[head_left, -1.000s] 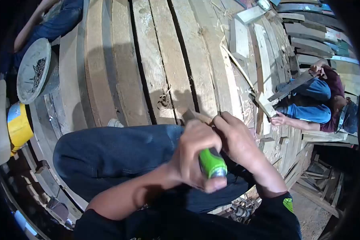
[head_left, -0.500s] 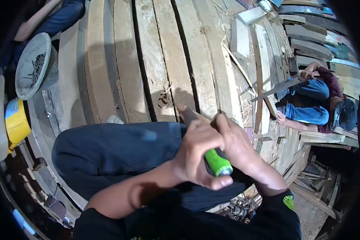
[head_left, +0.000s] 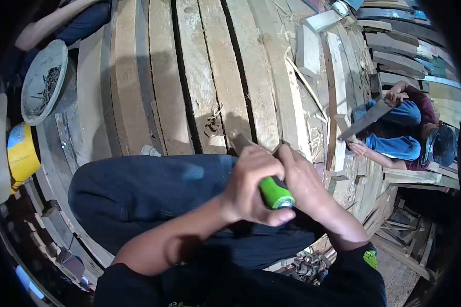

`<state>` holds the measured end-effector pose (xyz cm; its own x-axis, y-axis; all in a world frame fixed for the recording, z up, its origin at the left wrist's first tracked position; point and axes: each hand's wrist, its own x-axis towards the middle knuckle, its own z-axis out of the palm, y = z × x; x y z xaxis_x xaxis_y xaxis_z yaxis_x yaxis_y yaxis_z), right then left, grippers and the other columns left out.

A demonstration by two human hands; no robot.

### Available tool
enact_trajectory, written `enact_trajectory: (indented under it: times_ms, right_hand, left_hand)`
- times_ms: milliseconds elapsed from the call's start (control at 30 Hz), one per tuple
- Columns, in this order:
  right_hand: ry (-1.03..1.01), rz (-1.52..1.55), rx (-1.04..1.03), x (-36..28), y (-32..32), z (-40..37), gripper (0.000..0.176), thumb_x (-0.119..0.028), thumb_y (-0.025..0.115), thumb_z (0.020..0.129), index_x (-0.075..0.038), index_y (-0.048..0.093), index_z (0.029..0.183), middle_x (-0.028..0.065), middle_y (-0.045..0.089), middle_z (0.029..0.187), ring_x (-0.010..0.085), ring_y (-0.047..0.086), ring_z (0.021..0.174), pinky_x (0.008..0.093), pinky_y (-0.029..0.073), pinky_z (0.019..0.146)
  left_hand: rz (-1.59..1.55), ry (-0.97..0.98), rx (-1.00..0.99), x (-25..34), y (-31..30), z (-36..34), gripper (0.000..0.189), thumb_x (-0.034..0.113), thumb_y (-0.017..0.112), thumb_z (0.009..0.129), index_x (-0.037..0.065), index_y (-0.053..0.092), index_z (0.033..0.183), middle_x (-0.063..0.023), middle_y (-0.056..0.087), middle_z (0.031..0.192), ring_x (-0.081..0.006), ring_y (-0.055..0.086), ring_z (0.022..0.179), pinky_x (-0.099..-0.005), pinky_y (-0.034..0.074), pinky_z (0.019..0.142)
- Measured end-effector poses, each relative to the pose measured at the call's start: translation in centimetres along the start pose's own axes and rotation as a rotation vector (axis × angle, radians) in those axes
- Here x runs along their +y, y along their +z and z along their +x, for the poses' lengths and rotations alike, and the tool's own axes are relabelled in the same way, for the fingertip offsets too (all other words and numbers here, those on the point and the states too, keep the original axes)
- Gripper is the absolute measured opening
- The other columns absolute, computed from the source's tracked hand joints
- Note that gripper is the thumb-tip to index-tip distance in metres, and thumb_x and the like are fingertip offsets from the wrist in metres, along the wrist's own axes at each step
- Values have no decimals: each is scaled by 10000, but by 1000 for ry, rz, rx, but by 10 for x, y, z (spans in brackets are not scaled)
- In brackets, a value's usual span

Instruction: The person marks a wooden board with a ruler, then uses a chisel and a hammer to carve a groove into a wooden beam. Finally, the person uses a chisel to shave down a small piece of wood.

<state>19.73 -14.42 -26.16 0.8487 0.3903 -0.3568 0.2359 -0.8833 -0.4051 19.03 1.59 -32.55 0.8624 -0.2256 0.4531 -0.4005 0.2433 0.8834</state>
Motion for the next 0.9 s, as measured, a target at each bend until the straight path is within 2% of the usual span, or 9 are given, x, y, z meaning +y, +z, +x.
enact_trajectory:
  times_ms: [67,167,200,300,433,500,567,700,900]
  right_hand:
    - [-7,9,-5,1,-3,1,269,-48,632,848,22,435,1017,293,607,946,491,632,871,524,509,747]
    - [55,22,-33,-6,-6,4,254,-34,620,851,25,437,1018,292,607,941,486,631,863,519,510,739]
    - [34,21,-34,-4,-6,2,254,-35,620,852,27,439,1020,290,608,937,484,632,864,515,512,741]
    - [18,-28,-3,-2,-2,2,260,-30,628,840,20,442,1015,285,611,939,482,634,878,507,515,773]
    - [2,41,-28,-4,-7,5,243,-27,620,848,20,443,1008,288,608,935,472,640,873,511,523,747]
    - [24,6,-52,-5,-7,2,251,-9,618,842,19,440,1017,290,610,941,473,644,863,513,528,741]
    - [4,-62,-42,1,-3,1,244,7,604,843,17,439,1023,289,616,948,475,648,850,511,533,750]
    - [-39,0,-8,0,-6,6,248,-4,606,844,25,444,1028,286,622,932,479,652,856,513,528,745]
    - [-10,-28,-11,1,-2,4,211,-20,602,856,13,462,1011,273,630,923,472,655,859,508,532,751]
  left_hand:
    - [9,-11,-3,8,0,4,601,645,754,627,91,531,682,-71,519,641,-285,559,627,-416,375,765]
    - [-115,150,19,47,15,3,626,671,743,638,83,537,690,-60,534,658,-282,572,644,-415,381,778]
    - [-88,126,-116,28,12,-3,624,670,739,657,81,542,705,-61,537,662,-278,576,649,-415,391,767]
    - [-25,-86,58,-14,-1,-1,625,667,728,695,72,536,715,-74,527,657,-286,561,634,-418,393,716]
    - [-144,77,-38,38,14,0,692,747,695,691,78,515,694,-45,499,676,-253,501,612,-411,369,753]
    - [-66,103,-78,7,5,-4,631,669,741,647,75,540,714,-61,528,671,-275,557,642,-411,378,779]
    - [5,-100,14,-13,-7,2,619,674,738,654,91,538,707,-54,533,667,-275,557,636,-410,380,772]
    - [-83,64,-76,24,7,0,635,685,729,670,84,526,701,-40,523,660,-268,550,631,-428,386,795]
    - [58,-118,29,-17,1,-1,634,666,745,671,71,534,732,-73,523,678,-288,560,658,-436,387,786]
